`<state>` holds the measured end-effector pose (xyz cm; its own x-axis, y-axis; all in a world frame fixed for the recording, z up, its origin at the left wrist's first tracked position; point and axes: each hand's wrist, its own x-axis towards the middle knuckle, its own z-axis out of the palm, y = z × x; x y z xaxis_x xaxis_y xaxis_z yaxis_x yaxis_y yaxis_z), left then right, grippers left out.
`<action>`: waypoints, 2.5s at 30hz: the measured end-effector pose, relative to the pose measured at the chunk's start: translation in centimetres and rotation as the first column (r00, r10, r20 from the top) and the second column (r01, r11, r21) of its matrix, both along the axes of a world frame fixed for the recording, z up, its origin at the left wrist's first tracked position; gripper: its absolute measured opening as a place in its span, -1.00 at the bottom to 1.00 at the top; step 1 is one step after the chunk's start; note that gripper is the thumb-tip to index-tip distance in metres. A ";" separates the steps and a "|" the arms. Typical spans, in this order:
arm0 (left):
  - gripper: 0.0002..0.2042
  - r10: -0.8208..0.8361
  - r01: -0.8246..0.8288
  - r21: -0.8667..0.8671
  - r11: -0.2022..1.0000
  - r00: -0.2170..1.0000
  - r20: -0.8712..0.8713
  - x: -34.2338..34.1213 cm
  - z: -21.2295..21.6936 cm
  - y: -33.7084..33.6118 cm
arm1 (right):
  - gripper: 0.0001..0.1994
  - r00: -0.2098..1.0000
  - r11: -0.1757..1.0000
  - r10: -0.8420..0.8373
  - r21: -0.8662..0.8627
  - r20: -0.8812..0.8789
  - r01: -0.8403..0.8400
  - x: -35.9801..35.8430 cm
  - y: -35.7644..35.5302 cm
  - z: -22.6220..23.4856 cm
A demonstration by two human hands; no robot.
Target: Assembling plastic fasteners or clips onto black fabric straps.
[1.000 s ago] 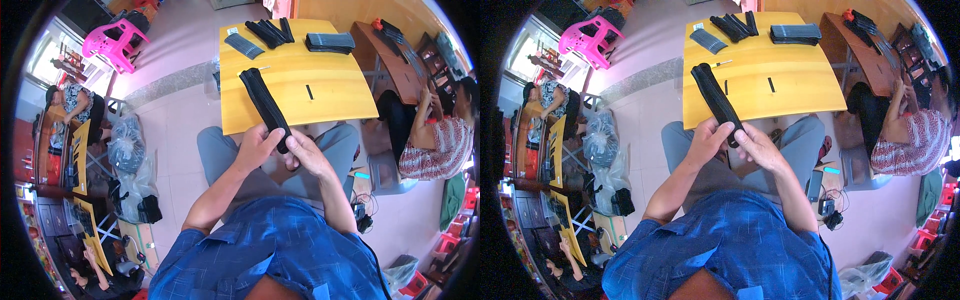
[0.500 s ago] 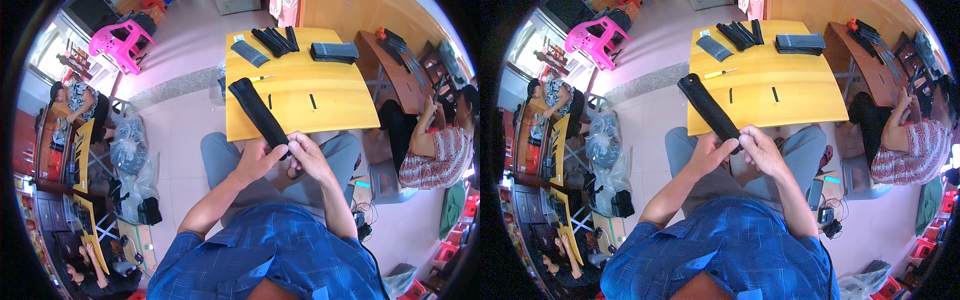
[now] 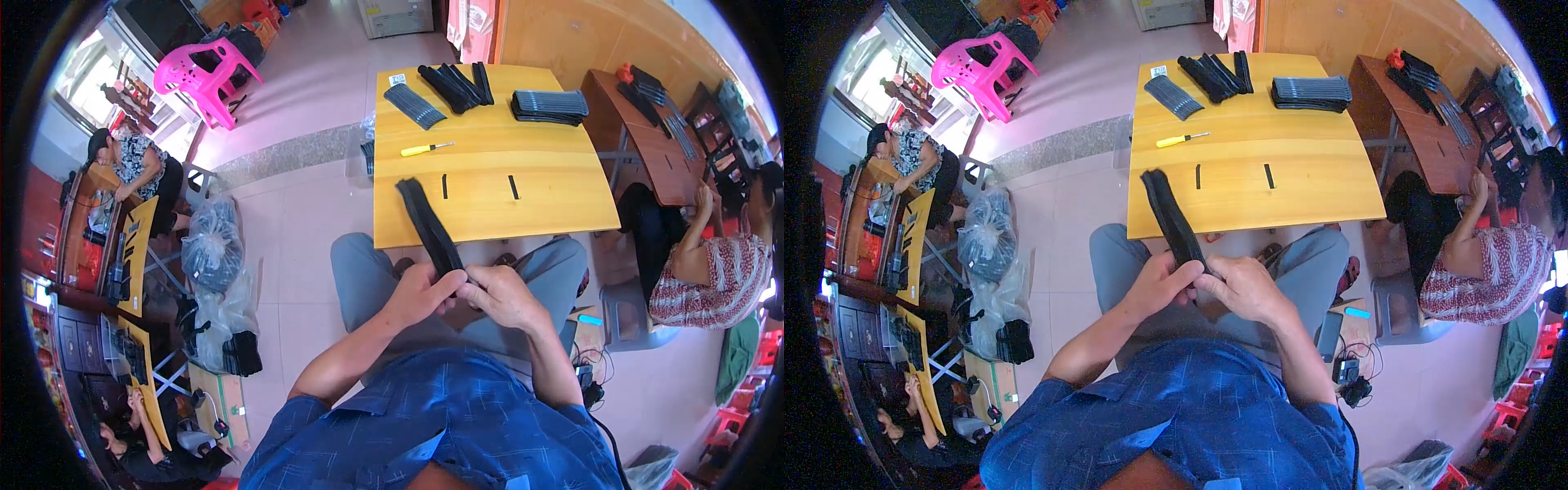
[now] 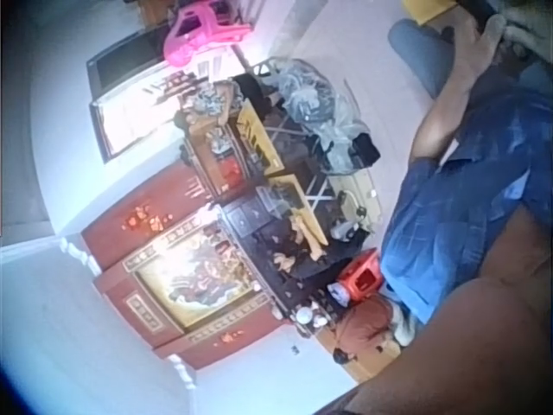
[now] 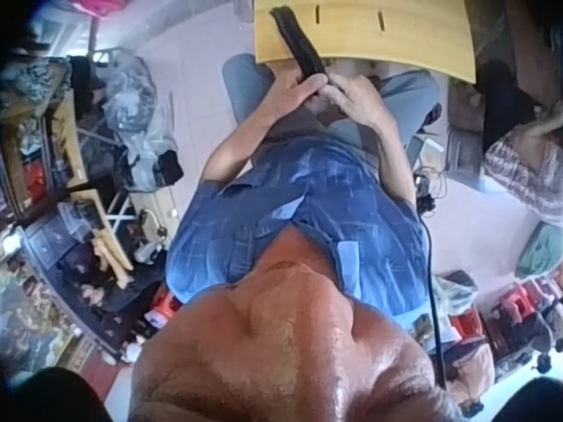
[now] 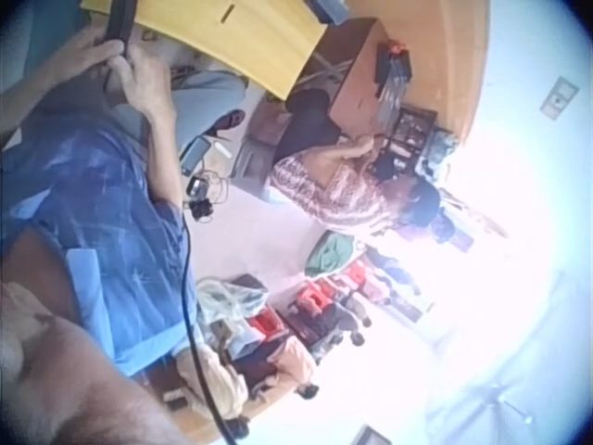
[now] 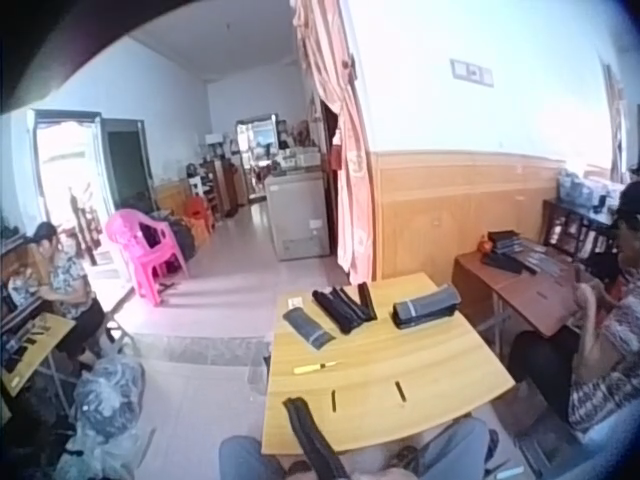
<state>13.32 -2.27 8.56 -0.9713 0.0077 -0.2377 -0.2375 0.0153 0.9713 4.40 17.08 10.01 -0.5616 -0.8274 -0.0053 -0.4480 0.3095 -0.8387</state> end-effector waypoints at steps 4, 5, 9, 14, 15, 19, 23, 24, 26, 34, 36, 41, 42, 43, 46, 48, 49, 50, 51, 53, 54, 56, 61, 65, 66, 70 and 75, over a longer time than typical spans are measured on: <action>-0.58 -0.036 0.017 0.152 0.988 0.992 0.120 0.3 -0.3 -0.2 | -0.67 1.000 1.000 -0.024 0.009 -0.020 0.024 0.1 -0.2 -0.8; -0.58 -0.038 0.019 0.152 0.988 0.992 0.120 0.3 -0.1 -0.6 | -0.65 0.999 0.999 -0.033 -0.021 -0.015 0.032 0.1 -0.1 -1.2; -0.58 -0.371 0.388 -0.135 0.912 0.919 0.133 0.5 2.2 -4.9 | -0.60 0.989 0.982 -0.098 -0.152 0.108 0.114 -1.6 2.7 0.1; -0.69 -0.494 0.441 -0.782 0.441 0.847 0.199 1.6 3.4 -12.3 | -0.59 0.990 0.998 0.012 0.068 -0.139 -0.002 -4.9 8.3 3.4; -0.71 -0.452 0.411 -0.844 0.345 0.861 0.234 2.3 3.4 -13.6 | -0.59 0.990 0.998 0.013 0.065 -0.140 -0.004 -5.0 8.6 3.5; -0.71 -0.194 0.266 -0.954 0.138 0.952 0.237 6.7 3.1 -20.1 | -0.60 0.959 0.985 -0.015 0.161 -0.284 0.064 -5.5 12.8 4.0; -0.66 0.208 0.218 -0.949 0.226 0.941 0.266 12.1 4.4 -28.0 | -0.53 0.852 0.862 -0.499 0.012 -0.158 0.507 -6.3 20.2 5.9; -0.66 0.299 0.145 -0.884 0.445 0.906 0.299 12.7 4.7 -28.5 | -0.58 0.820 0.825 -0.565 -0.068 -0.085 0.561 -6.3 20.3 6.1; -0.66 0.329 -0.058 -0.772 0.633 0.923 0.200 14.8 3.6 -29.0 | -0.61 0.820 0.815 -0.572 -0.136 -0.035 0.563 -6.4 18.0 5.5; -0.72 0.366 -0.296 -0.408 0.864 0.924 0.106 12.5 -2.6 -22.8 | -0.70 0.741 0.763 -0.644 -0.093 -0.188 0.639 -15.7 6.7 -3.3; -0.72 0.362 -0.296 -0.403 0.866 0.927 0.097 12.4 -2.9 -21.1 | -0.67 0.702 0.746 -0.649 -0.064 -0.292 0.663 -17.8 4.3 -4.5; -0.73 0.398 -0.348 -0.341 0.873 0.913 0.088 13.9 -3.6 -19.3 | -0.62 0.664 0.757 -0.544 0.040 -0.512 0.652 -22.3 1.0 -6.0; -0.73 0.412 -0.365 -0.343 0.866 0.908 0.076 14.5 -3.9 -19.0 | -0.63 0.646 0.755 -0.518 0.056 -0.561 0.653 -23.0 0.4 -6.3; -0.73 0.417 -0.373 -0.313 0.873 0.905 0.086 14.7 -4.4 -18.7 | -0.63 0.622 0.746 -0.493 0.071 -0.608 0.662 -23.7 0.0 -6.7; -0.72 0.412 -0.368 -0.304 0.879 0.906 0.096 14.8 -4.4 -17.6 | -0.65 0.635 0.749 -0.443 0.128 -0.633 0.650 -25.2 -0.9 -8.2; -0.71 0.395 -0.343 -0.318 0.884 0.911 0.115 14.9 -4.1 -16.7 | -0.67 0.625 0.729 -0.453 0.140 -0.636 0.670 -25.8 -1.9 -9.0; -0.71 0.401 -0.351 -0.319 0.880 0.910 0.107 14.8 -4.1 -16.5 | -0.69 0.620 0.703 -0.462 0.164 -0.634 0.692 -26.2 -2.5 -9.2; -0.70 0.378 -0.325 -0.343 0.881 0.921 0.099 14.6 -4.2 -16.2 | -0.69 0.618 0.707 -0.462 0.157 -0.636 0.690 -26.8 -2.8 -9.3; -0.69 0.356 -0.299 -0.366 0.881 0.929 0.098 14.5 -4.0 -15.7 | -0.69 0.613 0.688 -0.488 0.159 -0.621 0.708 -26.9 -3.2 -9.3; -0.71 0.344 -0.296 -0.342 0.892 0.935 0.087 13.8 -3.4 -14.8 | -0.67 0.609 0.669 -0.510 0.165 -0.607 0.725 -27.0 -3.4 -9.4; -0.71 0.321 -0.271 -0.363 0.892 0.943 0.085 13.5 -3.0 -14.5 | -0.67 0.573 0.646 -0.561 0.116 -0.598 0.754 -26.8 -3.9 -9.1; -0.71 0.299 -0.246 -0.380 0.892 0.950 0.087 12.9 -2.8 -14.0 | -0.65 0.538 0.622 -0.605 0.073 -0.587 0.780 -25.8 -4.3 -8.7; -0.70 0.179 -0.119 -0.480 0.869 0.981 0.080 10.1 -1.8 -12.0 | -0.63 0.545 0.739 -0.626 -0.201 -0.557 0.643 -22.3 -4.6 -8.8; -0.68 0.084 -0.017 -0.546 0.838 0.992 0.098 6.7 -2.5 -10.6 | -0.71 0.680 0.853 -0.502 -0.176 -0.534 0.492 -22.1 -5.3 -9.1; -0.66 0.075 -0.023 -0.536 0.844 0.994 0.074 5.7 -2.4 -10.1 | -0.74 0.664 0.855 -0.499 -0.192 -0.557 0.481 -22.0 -5.6 -9.1; -0.64 0.088 -0.044 -0.531 0.846 0.994 0.059 3.5 -3.0 -8.8 | -0.74 0.706 0.881 -0.451 -0.144 -0.547 0.452 -22.0 -8.4 -7.3; -0.62 0.118 -0.068 -0.334 0.940 0.984 0.131 2.0 -4.7 -7.2 | -0.65 0.867 0.915 -0.384 -0.008 -0.317 0.403 -24.2 -12.3 -6.9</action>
